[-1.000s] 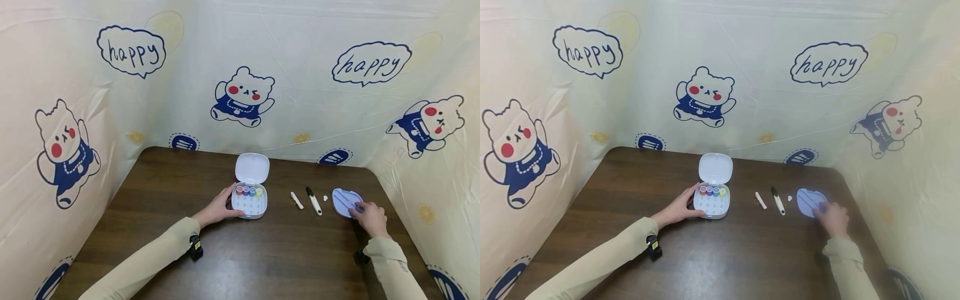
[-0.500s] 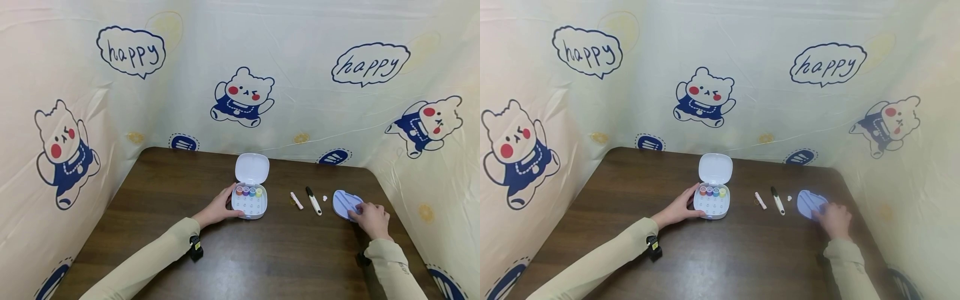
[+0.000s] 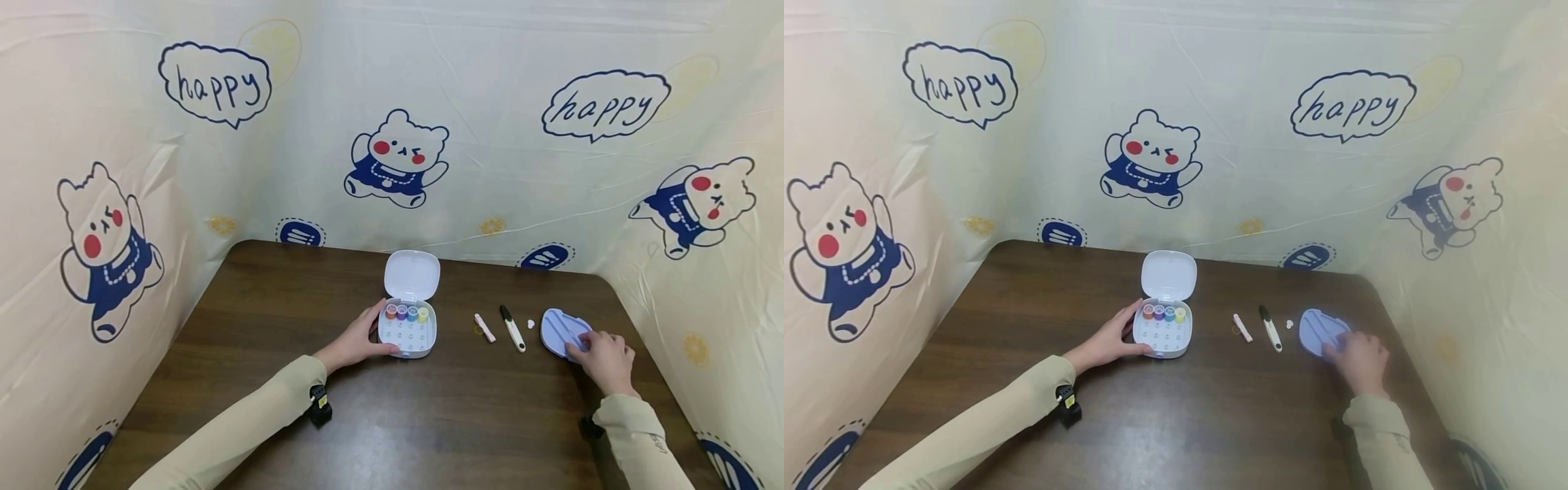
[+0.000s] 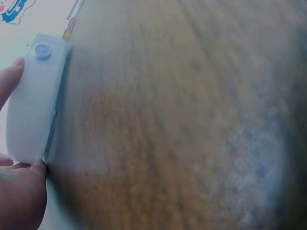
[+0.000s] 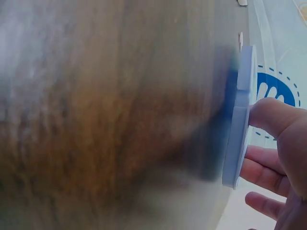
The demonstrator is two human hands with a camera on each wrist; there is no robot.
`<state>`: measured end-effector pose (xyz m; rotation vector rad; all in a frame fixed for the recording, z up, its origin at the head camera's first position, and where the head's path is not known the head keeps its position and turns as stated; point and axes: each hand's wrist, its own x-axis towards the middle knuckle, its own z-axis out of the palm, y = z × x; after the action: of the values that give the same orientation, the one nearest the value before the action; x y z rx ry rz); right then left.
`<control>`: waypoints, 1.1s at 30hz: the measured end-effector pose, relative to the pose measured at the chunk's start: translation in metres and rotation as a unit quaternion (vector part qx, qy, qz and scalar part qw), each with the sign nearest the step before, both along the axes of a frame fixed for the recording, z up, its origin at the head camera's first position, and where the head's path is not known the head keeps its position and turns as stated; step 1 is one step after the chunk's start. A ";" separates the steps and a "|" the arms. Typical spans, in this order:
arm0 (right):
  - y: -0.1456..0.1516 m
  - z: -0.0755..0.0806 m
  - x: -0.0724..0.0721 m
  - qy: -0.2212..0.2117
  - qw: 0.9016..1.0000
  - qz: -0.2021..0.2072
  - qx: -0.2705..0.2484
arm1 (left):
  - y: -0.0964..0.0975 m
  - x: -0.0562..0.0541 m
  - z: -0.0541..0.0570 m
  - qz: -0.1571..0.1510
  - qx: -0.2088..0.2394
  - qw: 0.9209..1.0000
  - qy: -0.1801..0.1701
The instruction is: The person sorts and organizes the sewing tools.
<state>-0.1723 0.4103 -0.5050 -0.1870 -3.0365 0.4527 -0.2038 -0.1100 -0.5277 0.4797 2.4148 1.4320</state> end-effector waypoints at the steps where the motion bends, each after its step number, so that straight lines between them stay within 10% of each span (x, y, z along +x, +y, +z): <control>1: -0.002 0.001 0.001 0.006 1.000 0.002 0.001 | 0.000 0.000 0.000 0.000 0.002 1.000 0.001; 33: -0.048 0.017 0.003 0.066 0.995 0.075 -0.015 | 0.001 0.000 -0.001 0.005 0.002 1.000 -0.002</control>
<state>-0.1696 0.3622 -0.4876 0.0670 -2.9266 0.5005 -0.2038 -0.1089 -0.5289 0.4662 2.4150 1.4416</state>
